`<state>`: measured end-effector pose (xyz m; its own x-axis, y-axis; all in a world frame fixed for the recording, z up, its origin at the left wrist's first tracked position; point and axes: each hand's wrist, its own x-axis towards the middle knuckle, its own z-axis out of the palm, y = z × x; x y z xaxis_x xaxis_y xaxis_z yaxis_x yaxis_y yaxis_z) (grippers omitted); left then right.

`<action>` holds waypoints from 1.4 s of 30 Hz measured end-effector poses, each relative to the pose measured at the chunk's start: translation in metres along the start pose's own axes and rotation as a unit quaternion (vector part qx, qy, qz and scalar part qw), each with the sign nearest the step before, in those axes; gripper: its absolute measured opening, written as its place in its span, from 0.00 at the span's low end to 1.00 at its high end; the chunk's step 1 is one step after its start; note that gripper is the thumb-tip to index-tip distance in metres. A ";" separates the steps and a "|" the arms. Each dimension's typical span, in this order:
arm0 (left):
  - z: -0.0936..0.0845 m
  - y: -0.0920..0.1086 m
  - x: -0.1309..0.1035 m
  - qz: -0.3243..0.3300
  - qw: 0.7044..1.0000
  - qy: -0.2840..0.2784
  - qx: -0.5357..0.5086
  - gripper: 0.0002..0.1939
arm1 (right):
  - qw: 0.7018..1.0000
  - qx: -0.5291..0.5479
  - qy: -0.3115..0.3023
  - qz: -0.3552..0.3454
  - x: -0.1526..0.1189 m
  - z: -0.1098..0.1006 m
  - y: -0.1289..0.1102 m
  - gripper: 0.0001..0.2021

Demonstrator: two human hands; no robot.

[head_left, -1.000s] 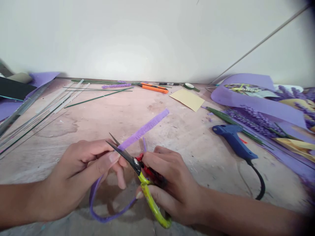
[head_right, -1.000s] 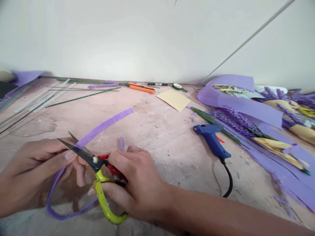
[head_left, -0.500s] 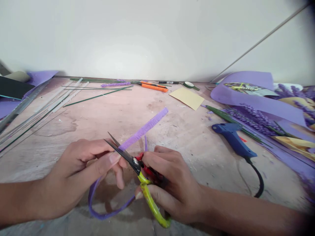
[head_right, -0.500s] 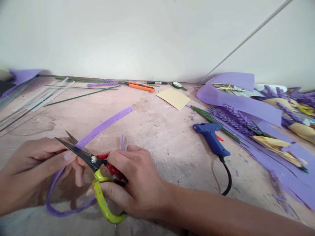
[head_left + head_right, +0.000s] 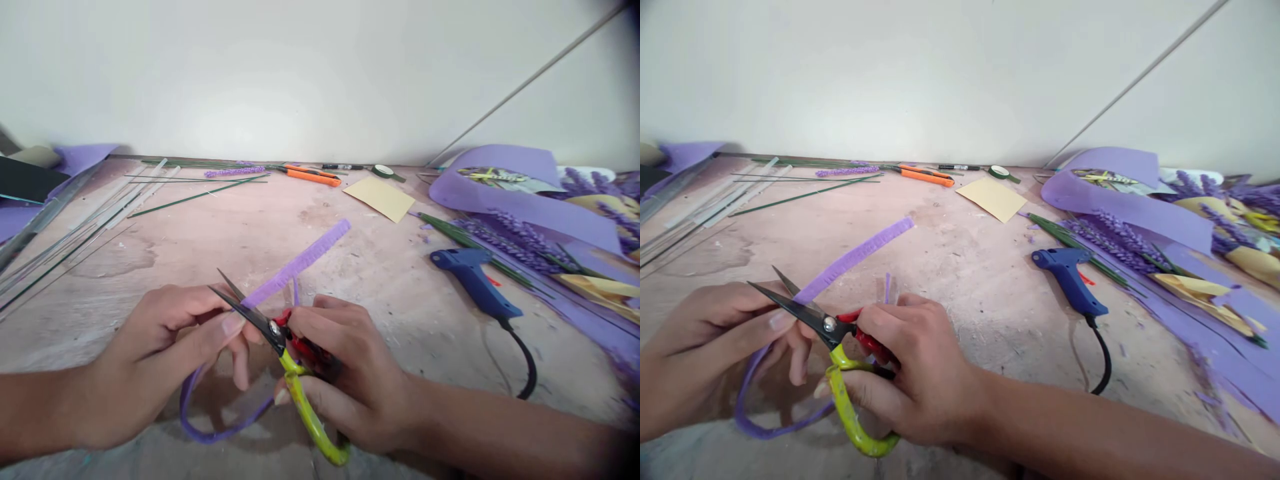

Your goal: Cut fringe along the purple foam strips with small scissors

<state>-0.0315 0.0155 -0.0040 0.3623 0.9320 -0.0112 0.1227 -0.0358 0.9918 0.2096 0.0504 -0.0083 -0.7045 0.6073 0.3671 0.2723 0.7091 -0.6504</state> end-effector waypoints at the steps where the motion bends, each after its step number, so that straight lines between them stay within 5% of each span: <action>1: 0.000 -0.002 -0.001 -0.004 1.000 0.004 -0.009 0.17 | 1.000 -0.001 0.001 0.002 0.000 0.000 0.000 0.18; 30: 0.000 -0.007 -0.001 0.052 0.998 0.027 0.009 0.14 | 1.000 -0.012 -0.006 0.013 0.000 0.001 -0.002 0.09; 42: 0.001 0.007 0.003 0.072 0.996 -0.003 0.042 0.19 | 1.000 0.022 -0.006 -0.002 0.003 0.003 -0.001 0.18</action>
<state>-0.0287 0.0176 0.0027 0.3878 0.9126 0.1295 0.1466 -0.1998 0.9688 0.2053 0.0508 -0.0086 -0.7141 0.5992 0.3619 0.2397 0.6950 -0.6779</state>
